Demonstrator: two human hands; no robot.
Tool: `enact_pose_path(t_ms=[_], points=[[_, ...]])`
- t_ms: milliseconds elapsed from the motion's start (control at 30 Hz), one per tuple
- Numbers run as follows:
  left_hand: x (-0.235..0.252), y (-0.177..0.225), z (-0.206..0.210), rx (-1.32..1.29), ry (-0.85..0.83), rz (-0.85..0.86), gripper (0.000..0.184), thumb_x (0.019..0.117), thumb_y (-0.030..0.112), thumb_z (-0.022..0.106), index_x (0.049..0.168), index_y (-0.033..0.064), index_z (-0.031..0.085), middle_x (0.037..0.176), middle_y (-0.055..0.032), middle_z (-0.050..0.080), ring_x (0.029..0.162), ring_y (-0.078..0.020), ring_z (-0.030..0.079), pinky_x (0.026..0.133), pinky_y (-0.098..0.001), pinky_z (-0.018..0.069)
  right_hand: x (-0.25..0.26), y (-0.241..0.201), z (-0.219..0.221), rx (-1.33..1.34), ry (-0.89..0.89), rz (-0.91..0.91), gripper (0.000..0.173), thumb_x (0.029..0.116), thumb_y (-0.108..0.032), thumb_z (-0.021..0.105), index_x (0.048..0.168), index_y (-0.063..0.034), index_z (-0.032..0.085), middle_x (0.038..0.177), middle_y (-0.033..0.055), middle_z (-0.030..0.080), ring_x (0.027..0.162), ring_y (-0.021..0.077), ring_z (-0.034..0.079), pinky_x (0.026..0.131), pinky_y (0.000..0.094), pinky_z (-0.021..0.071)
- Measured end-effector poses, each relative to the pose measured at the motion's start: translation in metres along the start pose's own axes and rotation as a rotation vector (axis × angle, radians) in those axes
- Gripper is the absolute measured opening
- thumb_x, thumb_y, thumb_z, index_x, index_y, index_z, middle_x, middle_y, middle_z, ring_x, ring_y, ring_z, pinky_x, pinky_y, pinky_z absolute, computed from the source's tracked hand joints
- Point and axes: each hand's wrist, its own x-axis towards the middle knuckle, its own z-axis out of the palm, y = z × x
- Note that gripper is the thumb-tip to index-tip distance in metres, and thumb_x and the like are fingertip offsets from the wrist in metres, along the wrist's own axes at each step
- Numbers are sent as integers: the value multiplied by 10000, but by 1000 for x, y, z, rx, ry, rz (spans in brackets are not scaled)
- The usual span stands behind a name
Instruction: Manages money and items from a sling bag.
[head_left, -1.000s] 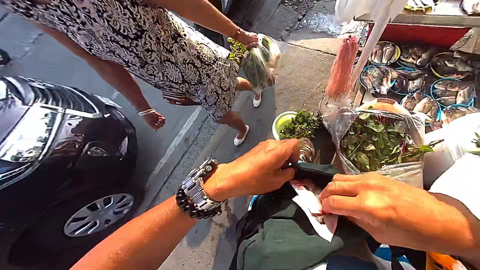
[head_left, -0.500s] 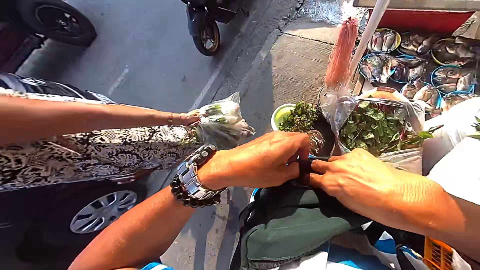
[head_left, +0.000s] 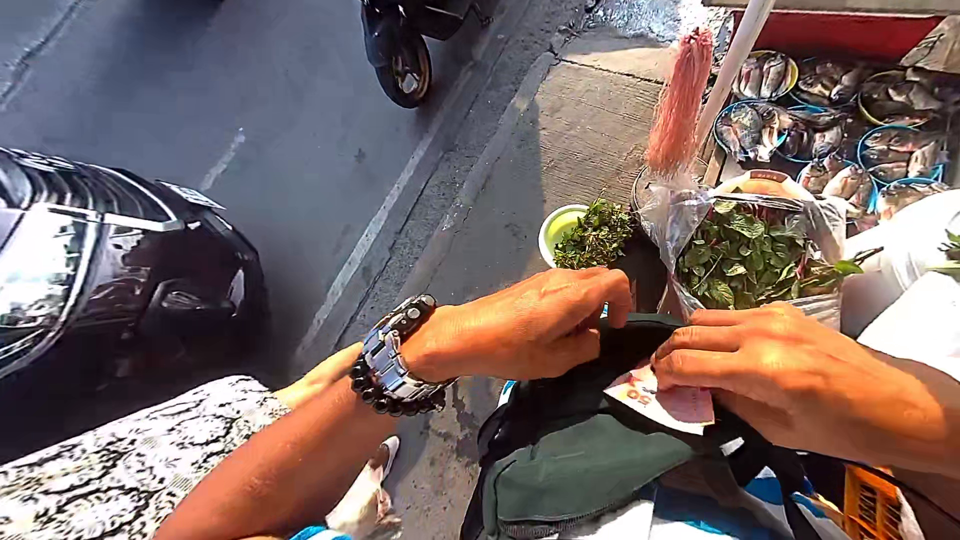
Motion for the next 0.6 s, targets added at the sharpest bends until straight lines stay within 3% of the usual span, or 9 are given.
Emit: enact_pose_path(t_ms=[133, 233, 400, 500, 600], points=[[5, -5, -3, 11, -43, 22, 132, 906, 70, 580, 1010, 84, 661, 898, 4, 581, 713, -19, 537, 596, -151, 457, 4, 9, 7, 166, -9, 28, 212, 968, -81, 487, 1099, -88, 652, 1016, 46, 718, 975, 183, 685, 816, 320, 564], [5, -7, -5, 9, -48, 32, 123, 912, 66, 568, 958, 73, 682, 877, -5, 565, 716, -21, 529, 592, -146, 441, 6, 13, 10, 173, -26, 49, 212, 1041, -189, 497, 1088, -91, 679, 1111, 64, 725, 1128, 206, 664, 957, 333, 542], [4, -9, -10, -84, 32, 94, 125, 933, 59, 562, 1026, 30, 641, 879, -5, 596, 775, -18, 564, 662, -141, 481, 20, 10, 7, -107, 32, 104, 255, 975, -133, 521, 978, -160, 775, 912, 51, 602, 872, 197, 585, 697, 307, 493], [7, -7, -13, -164, 64, 153, 86, 938, 43, 576, 998, 4, 624, 868, -16, 592, 793, -27, 565, 689, -150, 485, 33, 9, 1, -61, 47, 48, 213, 999, -114, 516, 965, -111, 726, 898, 56, 684, 844, 175, 669, 672, 295, 542], [8, -15, -20, -203, 82, 152, 86, 900, 17, 602, 985, 8, 594, 833, -11, 606, 752, -16, 578, 659, -144, 494, 40, 14, -4, 72, 112, 30, 202, 1008, -60, 510, 991, -84, 710, 864, 43, 678, 777, 121, 649, 625, 241, 510]])
